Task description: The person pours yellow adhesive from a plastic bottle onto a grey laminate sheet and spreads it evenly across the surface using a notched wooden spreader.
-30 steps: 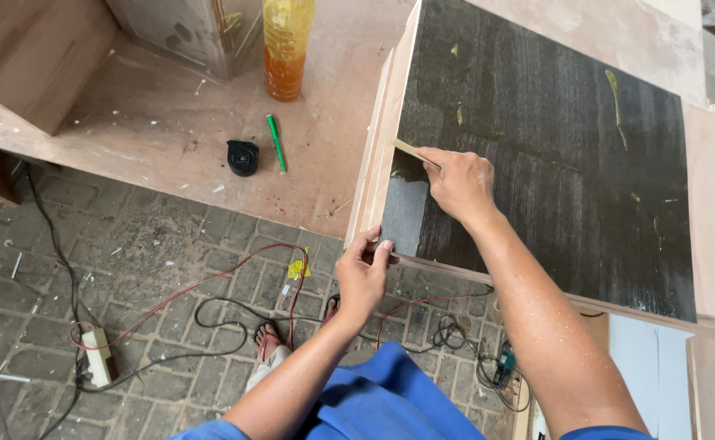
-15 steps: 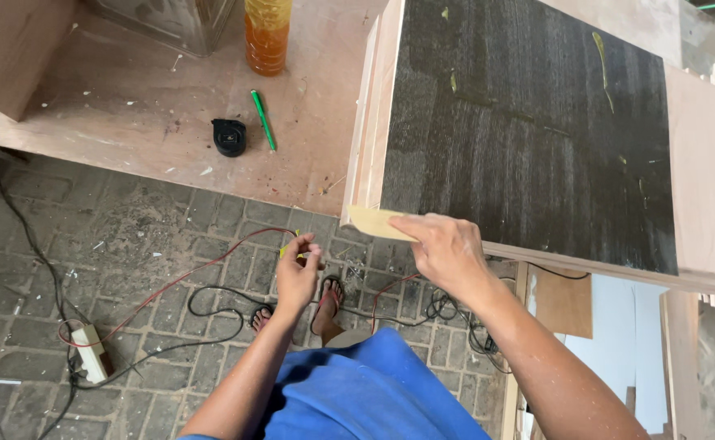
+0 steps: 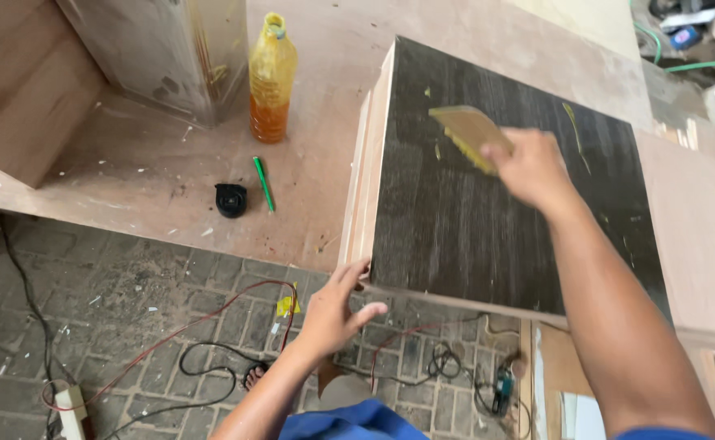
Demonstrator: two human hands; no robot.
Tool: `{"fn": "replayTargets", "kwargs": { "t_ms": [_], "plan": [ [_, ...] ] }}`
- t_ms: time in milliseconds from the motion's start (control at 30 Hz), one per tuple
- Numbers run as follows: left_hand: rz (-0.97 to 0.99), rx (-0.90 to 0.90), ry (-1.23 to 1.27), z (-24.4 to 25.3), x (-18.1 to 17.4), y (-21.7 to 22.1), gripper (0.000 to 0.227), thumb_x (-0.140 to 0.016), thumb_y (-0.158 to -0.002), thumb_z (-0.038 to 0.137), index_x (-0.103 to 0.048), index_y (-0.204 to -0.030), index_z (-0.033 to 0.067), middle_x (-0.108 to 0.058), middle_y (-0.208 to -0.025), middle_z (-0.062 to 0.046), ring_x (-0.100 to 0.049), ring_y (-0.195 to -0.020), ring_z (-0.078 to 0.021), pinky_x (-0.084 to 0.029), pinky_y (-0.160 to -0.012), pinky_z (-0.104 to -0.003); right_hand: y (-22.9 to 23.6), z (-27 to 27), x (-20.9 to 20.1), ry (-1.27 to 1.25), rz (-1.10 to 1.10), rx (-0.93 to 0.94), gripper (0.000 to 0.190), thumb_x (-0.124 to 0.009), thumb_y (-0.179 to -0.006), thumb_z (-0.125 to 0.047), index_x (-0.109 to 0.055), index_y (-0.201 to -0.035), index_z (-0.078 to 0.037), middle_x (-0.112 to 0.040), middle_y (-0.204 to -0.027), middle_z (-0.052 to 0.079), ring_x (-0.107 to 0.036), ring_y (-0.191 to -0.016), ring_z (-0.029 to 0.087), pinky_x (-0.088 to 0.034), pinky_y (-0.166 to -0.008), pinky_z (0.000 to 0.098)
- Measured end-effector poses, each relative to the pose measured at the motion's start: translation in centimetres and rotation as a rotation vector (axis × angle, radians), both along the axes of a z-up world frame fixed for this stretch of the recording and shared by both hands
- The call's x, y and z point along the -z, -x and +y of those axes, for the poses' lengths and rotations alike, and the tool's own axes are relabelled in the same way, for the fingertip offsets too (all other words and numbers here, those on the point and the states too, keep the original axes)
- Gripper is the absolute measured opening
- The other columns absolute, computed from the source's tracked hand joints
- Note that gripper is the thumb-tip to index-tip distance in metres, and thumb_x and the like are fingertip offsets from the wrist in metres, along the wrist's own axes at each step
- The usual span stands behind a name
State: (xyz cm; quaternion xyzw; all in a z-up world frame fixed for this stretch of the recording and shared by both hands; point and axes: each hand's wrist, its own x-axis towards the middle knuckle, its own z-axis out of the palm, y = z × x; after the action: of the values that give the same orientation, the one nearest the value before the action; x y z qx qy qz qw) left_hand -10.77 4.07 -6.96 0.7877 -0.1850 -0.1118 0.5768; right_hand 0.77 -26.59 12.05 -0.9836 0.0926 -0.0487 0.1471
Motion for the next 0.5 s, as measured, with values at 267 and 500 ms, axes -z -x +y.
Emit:
{"fn": "replayTargets", "kwargs": {
  "t_ms": [267, 500],
  "plan": [
    [-0.146, 0.009, -0.225, -1.9, 0.7, -1.2, 0.082, -0.085, -0.082, 0.034, -0.043, -0.150, 0.0162, -0.058, -0.138, -0.007, -0.070, -0.101, -0.0371, -0.055, -0.080, -0.048, -25.1, -5.2, 7.4, 0.186, 0.057, 0.020, 0.028, -0.054, -0.098, -0.021, -0.078, -0.099, -0.034, -0.074, -0.086, 0.006, -0.069, -0.089, 0.031, -0.048, -0.076, 0.0440],
    [-0.210, 0.036, -0.225, -1.7, 3.6, -1.7, 0.068, -0.082, -0.087, 0.037, -0.052, -0.145, 0.0170, -0.062, -0.138, -0.004, -0.068, -0.112, -0.0270, -0.057, -0.081, -0.042, -31.5, -4.8, 11.6, 0.232, 0.079, -0.059, 0.036, -0.047, -0.094, -0.006, -0.071, -0.084, -0.031, -0.064, -0.074, 0.006, -0.063, -0.073, 0.033, -0.047, -0.065, 0.0461]
  ]
}}
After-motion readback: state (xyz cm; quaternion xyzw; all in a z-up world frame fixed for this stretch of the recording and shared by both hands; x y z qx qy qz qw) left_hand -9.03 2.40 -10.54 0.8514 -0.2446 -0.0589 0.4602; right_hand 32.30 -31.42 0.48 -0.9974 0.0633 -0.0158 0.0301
